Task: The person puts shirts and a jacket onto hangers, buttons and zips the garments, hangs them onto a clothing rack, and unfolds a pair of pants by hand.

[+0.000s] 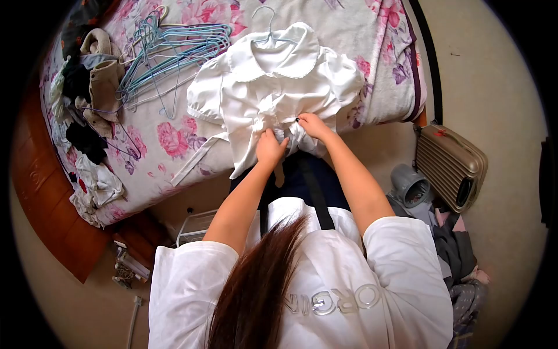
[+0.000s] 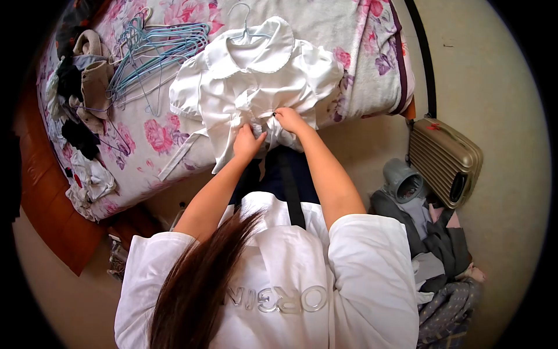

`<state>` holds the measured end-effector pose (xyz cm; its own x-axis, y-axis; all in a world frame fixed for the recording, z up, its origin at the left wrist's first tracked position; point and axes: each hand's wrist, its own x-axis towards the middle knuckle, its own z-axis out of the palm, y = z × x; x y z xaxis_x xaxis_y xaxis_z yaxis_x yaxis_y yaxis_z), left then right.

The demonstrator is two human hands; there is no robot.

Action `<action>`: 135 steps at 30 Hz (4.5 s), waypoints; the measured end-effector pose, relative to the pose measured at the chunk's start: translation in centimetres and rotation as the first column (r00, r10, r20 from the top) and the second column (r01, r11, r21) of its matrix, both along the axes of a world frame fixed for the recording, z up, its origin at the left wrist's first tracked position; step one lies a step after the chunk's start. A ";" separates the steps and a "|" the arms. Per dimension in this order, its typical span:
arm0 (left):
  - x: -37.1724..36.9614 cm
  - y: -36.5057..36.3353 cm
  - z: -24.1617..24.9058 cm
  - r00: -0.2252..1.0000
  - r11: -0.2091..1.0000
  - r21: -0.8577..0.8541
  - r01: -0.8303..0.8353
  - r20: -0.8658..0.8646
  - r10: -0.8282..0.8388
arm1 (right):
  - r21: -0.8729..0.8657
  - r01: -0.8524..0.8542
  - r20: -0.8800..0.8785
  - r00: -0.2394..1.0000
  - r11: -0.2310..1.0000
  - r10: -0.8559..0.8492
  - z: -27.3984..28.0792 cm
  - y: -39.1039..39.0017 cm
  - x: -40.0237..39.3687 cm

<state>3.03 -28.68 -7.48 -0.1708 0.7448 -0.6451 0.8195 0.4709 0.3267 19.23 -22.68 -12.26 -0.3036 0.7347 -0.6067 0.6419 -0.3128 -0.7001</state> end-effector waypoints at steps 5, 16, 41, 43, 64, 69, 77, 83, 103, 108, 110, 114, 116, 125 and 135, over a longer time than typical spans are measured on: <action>0.2 1.1 -1.2 0.994 0.998 -0.051 -0.035 -0.102 0.030 | -0.196 -0.157 -0.026 0.988 0.968 0.155 0.2 1.1 1.0; -0.7 0.2 0.2 0.995 0.991 0.092 -0.099 -0.017 0.101 | 0.481 -0.135 0.195 0.980 0.866 0.044 4.3 -4.4 -3.3; -3.1 -3.4 -1.6 0.891 0.926 -0.012 -0.378 0.265 0.368 | 0.488 -0.364 0.432 0.890 0.793 0.142 0.5 -5.5 -4.3; -3.2 -3.6 -2.2 0.865 0.908 -0.060 -0.415 0.282 0.414 | 0.408 -0.364 0.476 0.867 0.837 0.145 0.5 -5.5 -4.5; -0.8 -2.4 2.3 0.442 0.723 -0.393 -0.569 0.595 0.671 | -0.072 0.326 -0.119 0.935 0.942 -0.333 7.3 -6.9 -3.6; -1.1 -2.2 3.7 0.398 0.716 -0.363 -0.597 0.641 0.657 | -0.018 0.316 -0.152 0.937 0.948 -0.315 6.8 -6.8 -3.9; -0.7 -2.3 3.3 0.481 0.739 -0.265 -0.620 0.615 0.624 | -0.010 0.305 -0.181 0.936 0.952 -0.302 5.3 -7.3 -4.3; -0.5 -2.8 4.3 0.479 0.745 -0.221 -0.629 0.645 0.596 | -0.147 0.386 -0.231 0.882 0.911 -0.411 7.1 -6.7 -4.6; -1.2 -3.2 4.0 0.791 0.910 0.111 -0.398 0.544 0.280 | -0.399 0.344 -0.274 0.840 0.850 -0.469 6.2 -5.8 -4.8; -2.3 -3.2 2.6 0.779 0.930 0.090 -0.356 0.579 0.242 | -0.395 0.351 -0.354 0.795 0.849 -0.493 5.8 -5.5 -5.1; -2.5 -2.6 2.8 0.652 0.893 -0.084 -0.441 0.654 0.383 | -0.378 0.348 -0.351 0.804 0.858 -0.480 5.9 -5.3 -5.2; -2.9 -2.2 2.8 0.442 0.847 -0.241 -0.474 0.767 0.466 | -0.080 0.304 -0.225 0.922 0.949 -0.314 6.0 -5.2 -5.3; -2.9 -1.8 3.2 0.387 0.828 -0.301 -0.473 0.774 0.502 | -0.032 0.290 -0.218 0.932 0.956 -0.290 6.8 -4.8 -5.2; -2.8 -1.0 3.0 0.377 0.862 -0.209 -0.463 0.834 0.404 | 0.220 0.207 -0.200 0.966 0.953 -0.164 9.1 -4.1 -5.0; -4.4 5.4 3.3 0.625 0.810 0.051 -0.584 0.664 0.409 | 0.345 0.167 -0.027 0.985 0.924 -0.168 8.9 -4.2 -2.0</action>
